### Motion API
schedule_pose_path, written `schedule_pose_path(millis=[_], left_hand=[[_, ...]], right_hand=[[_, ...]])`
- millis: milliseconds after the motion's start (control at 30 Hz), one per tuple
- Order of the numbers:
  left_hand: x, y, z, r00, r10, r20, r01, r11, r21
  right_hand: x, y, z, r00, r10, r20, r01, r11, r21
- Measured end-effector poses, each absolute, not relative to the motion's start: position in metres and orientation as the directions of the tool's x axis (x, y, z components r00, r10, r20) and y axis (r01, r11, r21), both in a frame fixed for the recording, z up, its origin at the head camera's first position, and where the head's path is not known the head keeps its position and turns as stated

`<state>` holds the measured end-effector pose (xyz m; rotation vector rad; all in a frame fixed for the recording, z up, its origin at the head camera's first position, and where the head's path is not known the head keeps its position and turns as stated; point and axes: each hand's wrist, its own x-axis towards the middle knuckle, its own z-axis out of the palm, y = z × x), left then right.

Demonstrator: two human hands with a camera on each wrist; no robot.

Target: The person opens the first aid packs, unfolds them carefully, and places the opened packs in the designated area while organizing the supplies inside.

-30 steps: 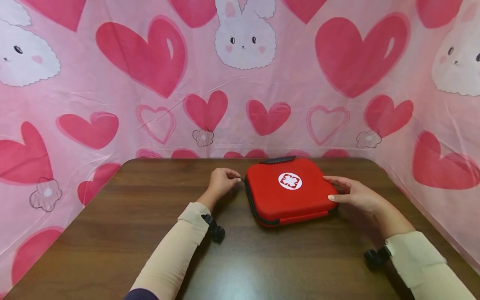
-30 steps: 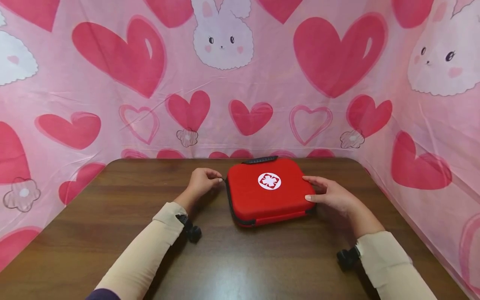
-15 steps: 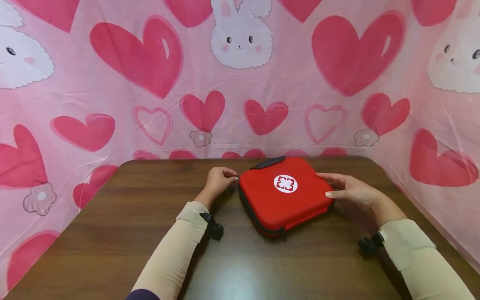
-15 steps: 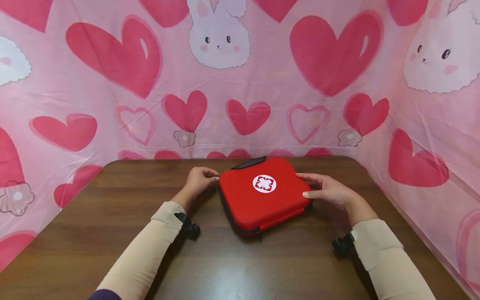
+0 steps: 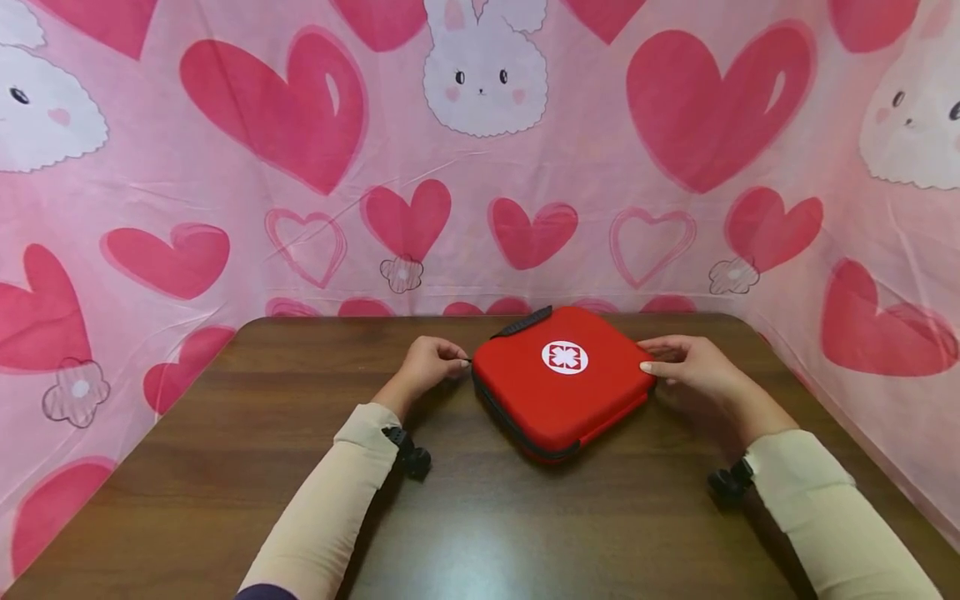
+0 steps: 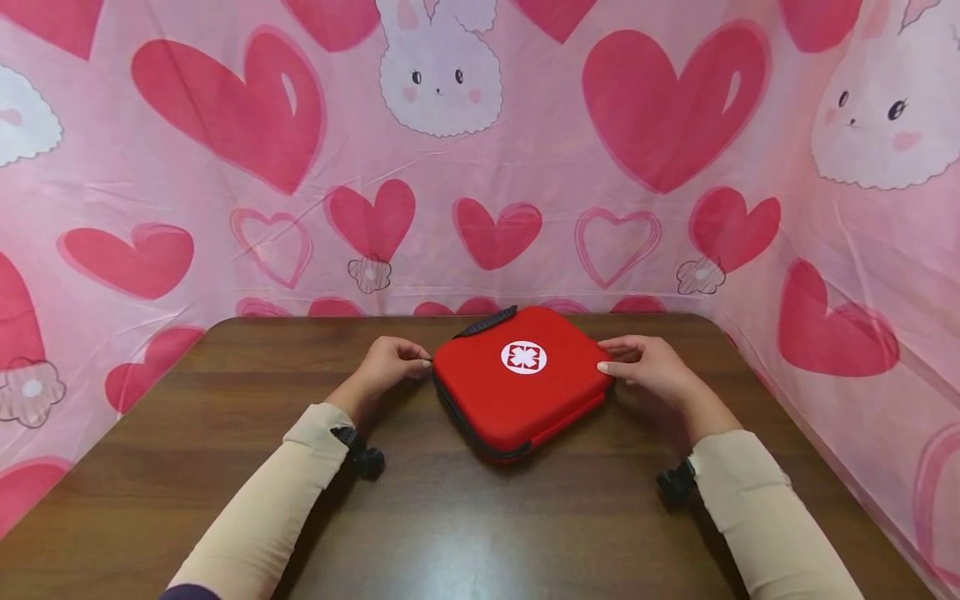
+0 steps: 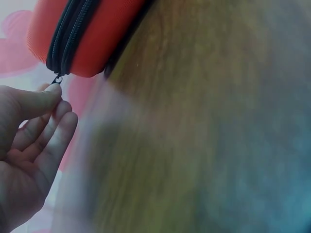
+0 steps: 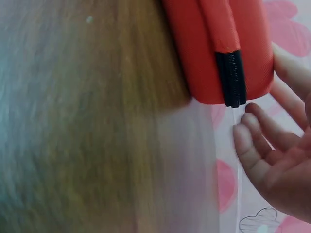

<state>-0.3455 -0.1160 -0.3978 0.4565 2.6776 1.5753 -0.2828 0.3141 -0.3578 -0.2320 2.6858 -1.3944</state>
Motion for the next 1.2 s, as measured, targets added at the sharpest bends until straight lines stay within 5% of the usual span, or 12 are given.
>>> schedule_pose_path(millis=[433, 1200], left_hand=[[-0.327, -0.127, -0.394, -0.941, 0.325, 0.096, 0.233, 0.415, 0.879], [-0.285, -0.118, -0.388, -0.848, 0.507, 0.156, 0.398, 0.416, 0.818]], right_hand=[[-0.273, 0.285, -0.358, -0.999, 0.025, 0.025, -0.009, 0.504, -0.864], [-0.232, 0.267, -0.367, -0.966, -0.216, -0.143, 0.082, 0.268, -0.96]])
